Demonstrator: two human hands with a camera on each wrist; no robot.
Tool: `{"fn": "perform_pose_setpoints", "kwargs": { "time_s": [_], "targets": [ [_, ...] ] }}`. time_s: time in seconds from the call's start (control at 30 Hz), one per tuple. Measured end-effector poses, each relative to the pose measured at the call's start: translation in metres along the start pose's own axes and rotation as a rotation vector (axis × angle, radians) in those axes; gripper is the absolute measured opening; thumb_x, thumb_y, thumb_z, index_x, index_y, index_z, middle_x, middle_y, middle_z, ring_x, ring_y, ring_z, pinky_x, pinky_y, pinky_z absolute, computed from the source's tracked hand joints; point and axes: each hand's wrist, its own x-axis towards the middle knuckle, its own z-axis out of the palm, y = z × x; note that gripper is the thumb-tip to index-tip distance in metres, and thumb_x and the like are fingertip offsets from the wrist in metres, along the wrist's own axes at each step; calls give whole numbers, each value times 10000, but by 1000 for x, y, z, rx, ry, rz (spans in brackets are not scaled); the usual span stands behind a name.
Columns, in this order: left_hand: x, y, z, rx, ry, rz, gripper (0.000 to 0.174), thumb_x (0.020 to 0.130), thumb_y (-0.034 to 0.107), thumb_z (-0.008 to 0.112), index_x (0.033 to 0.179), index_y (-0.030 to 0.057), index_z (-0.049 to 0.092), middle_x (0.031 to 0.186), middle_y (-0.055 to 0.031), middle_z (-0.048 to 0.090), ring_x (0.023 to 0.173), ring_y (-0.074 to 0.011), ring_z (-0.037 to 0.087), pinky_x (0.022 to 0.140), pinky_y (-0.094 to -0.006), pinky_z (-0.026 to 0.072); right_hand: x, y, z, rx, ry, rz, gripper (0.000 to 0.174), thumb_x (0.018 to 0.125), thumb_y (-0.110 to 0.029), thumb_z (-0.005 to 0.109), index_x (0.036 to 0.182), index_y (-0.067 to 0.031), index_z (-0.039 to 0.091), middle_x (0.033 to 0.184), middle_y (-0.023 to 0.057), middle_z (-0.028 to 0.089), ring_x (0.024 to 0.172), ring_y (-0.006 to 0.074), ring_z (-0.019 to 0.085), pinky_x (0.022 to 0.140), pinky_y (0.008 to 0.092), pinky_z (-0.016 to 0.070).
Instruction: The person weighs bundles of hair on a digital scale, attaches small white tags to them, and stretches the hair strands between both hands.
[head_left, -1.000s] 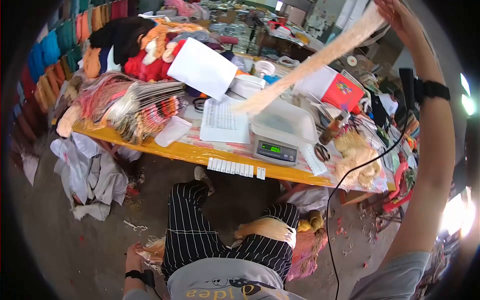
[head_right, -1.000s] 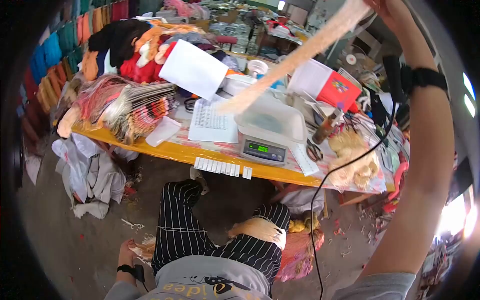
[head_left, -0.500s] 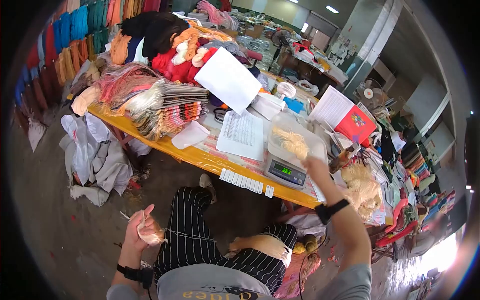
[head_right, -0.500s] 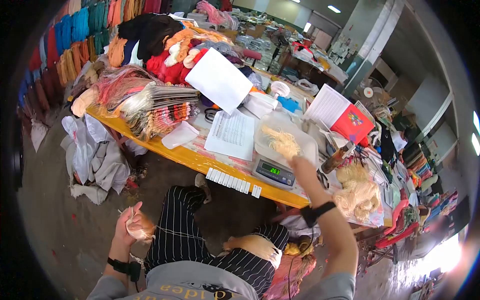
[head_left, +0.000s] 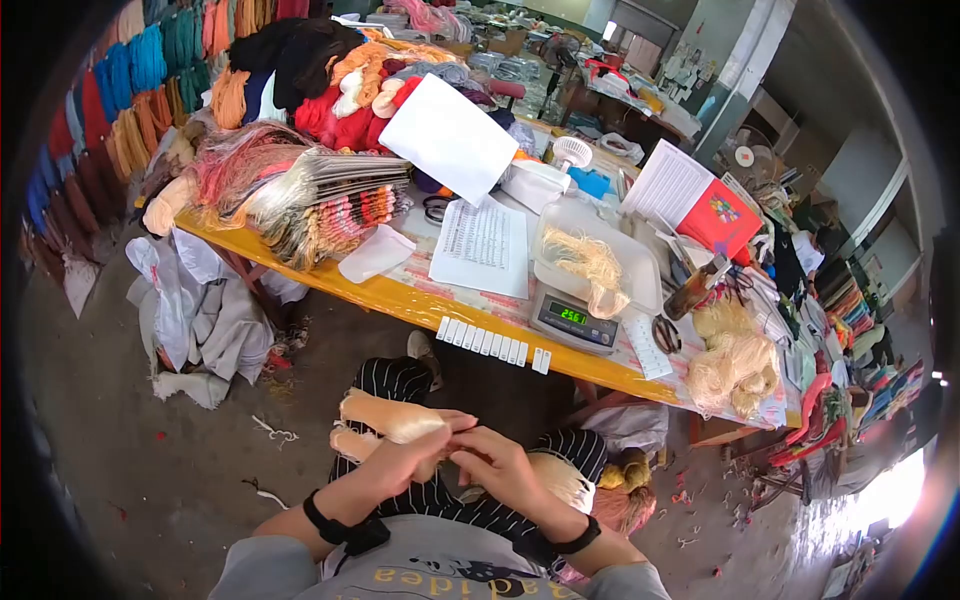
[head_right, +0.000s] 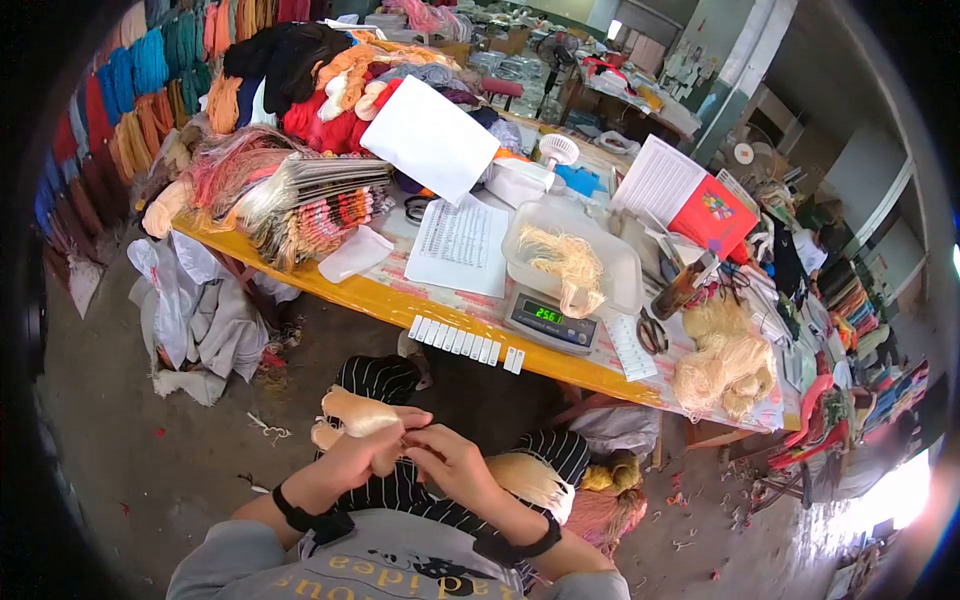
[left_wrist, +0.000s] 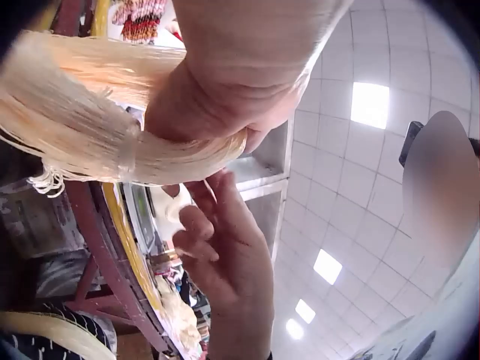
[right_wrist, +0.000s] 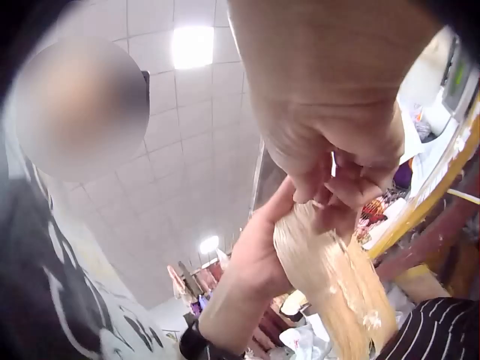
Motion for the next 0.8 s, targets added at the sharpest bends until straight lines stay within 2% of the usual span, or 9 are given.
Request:
{"fn": "perform_pose_setpoints", "kwargs": {
  "time_s": [0.07,0.17,0.43,0.57,0.63,0.67,0.73,0.77,0.8],
  "targets": [
    [-1,2,7,2,-103,-70,392,953,244,476,1252,-10,481,1154,-93,569,1002,-178,574,819,-330,497,1,5,8,8,11,0,146,884,-66,576,978,42,604,845,75,567,603,98,564,532,225,461],
    [-1,0,0,-60,-151,-82,421,952,271,480,1265,-10,465,1175,-103,559,973,-176,585,783,-325,508,2,7,7,-41,21,29,123,886,-67,573,943,38,604,865,74,561,604,93,563,525,220,455],
    [-1,-4,-4,-221,-65,-162,429,976,301,398,1243,-26,474,1192,-119,552,1069,-206,558,903,-341,460,0,3,2,88,19,-26,118,908,-56,535,859,40,584,813,52,527,603,89,552,541,215,452],
    [2,-4,-8,-237,-80,-175,407,979,286,391,1217,-29,491,1216,-122,537,1089,-214,547,930,-357,447,0,6,2,114,26,-47,127,920,-79,530,857,23,572,779,31,528,618,81,559,528,204,434],
    [3,-3,-7,-246,-89,-180,397,978,280,392,1195,-33,504,1224,-126,531,1097,-222,544,944,-368,439,0,10,-1,101,-7,-39,162,940,-130,509,914,15,576,816,45,573,644,94,584,542,204,455],
    [2,-2,-5,-223,-61,-115,380,975,271,403,1157,-40,525,1219,-133,533,1105,-235,540,961,-387,428,2,11,-4,102,-8,-36,162,940,-130,509,914,15,576,816,45,573,644,94,584,542,204,455],
    [2,0,-6,-202,-31,-53,366,972,261,413,1118,-47,545,1215,-140,535,1113,-247,537,979,-406,416,6,13,-15,335,-3,223,227,955,-202,488,986,7,569,884,66,614,664,106,603,557,206,478],
    [3,0,-7,-224,-32,-7,357,974,261,418,1091,-48,552,1188,-133,544,1100,-234,536,987,-382,406,10,33,-30,379,68,281,288,958,-255,480,1052,8,550,944,82,630,670,123,616,561,213,491],
    [3,1,-8,-247,-33,40,350,976,260,422,1065,-49,559,1162,-126,554,1088,-220,535,995,-357,396,17,54,-47,432,210,301,239,951,-214,492,1060,-15,565,971,71,632,681,136,622,586,225,481]
  ]
}}
